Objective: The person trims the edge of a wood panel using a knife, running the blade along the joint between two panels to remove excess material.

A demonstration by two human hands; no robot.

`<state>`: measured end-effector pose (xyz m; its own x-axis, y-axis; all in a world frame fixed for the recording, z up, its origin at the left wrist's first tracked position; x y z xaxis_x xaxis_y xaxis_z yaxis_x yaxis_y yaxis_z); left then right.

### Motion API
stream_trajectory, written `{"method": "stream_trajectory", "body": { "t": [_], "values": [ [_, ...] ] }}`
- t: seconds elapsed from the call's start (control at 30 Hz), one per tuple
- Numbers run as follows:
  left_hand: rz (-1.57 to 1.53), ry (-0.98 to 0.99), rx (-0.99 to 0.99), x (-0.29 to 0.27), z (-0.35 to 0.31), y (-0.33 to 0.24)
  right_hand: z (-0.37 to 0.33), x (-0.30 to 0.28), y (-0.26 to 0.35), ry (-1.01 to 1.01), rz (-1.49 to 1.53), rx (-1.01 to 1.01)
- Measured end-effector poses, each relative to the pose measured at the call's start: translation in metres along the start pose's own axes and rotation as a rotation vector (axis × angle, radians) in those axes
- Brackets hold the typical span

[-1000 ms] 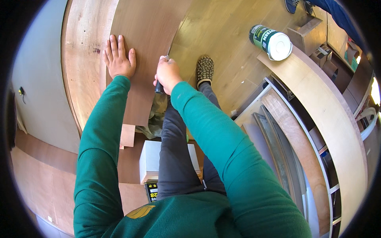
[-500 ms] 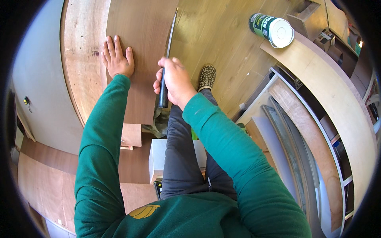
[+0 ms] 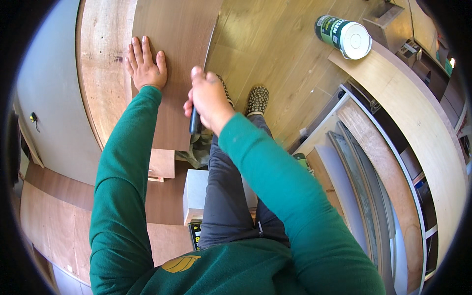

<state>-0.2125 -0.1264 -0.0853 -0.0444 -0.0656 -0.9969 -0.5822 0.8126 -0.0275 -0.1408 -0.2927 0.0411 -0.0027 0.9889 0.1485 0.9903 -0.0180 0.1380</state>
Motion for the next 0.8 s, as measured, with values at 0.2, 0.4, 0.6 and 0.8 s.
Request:
{"method": "stream_trajectory", "body": {
  "t": [0.2,0.4,0.6,0.8],
  "values": [
    [0.000,0.012,0.014,-0.002,0.005,-0.005,0.038,-0.001,-0.010,-0.064,-0.104,0.022],
    [-0.014,-0.002,-0.005,0.002,0.000,0.002,0.003,-0.013,-0.008,0.011,-0.084,0.050],
    [-0.008,-0.014,0.005,-0.002,0.005,-0.003,0.034,-0.008,-0.031,-0.066,-0.088,0.049],
    [0.004,-0.008,0.001,-0.001,0.002,-0.001,0.021,-0.012,-0.024,-0.018,-0.072,0.029]
  ]
}}
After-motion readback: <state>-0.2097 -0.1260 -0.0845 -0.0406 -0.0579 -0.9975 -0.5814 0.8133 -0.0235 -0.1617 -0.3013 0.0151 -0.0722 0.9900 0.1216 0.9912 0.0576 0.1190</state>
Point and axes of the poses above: each hand's wrist, its own z-axis towards the middle knuckle, its own x-axis out of the palm, y = z × x, the point moved 2 cm from there along z, towards the middle knuckle, and after that the axes turned 11 degrees about z, right-handed, at the moved point
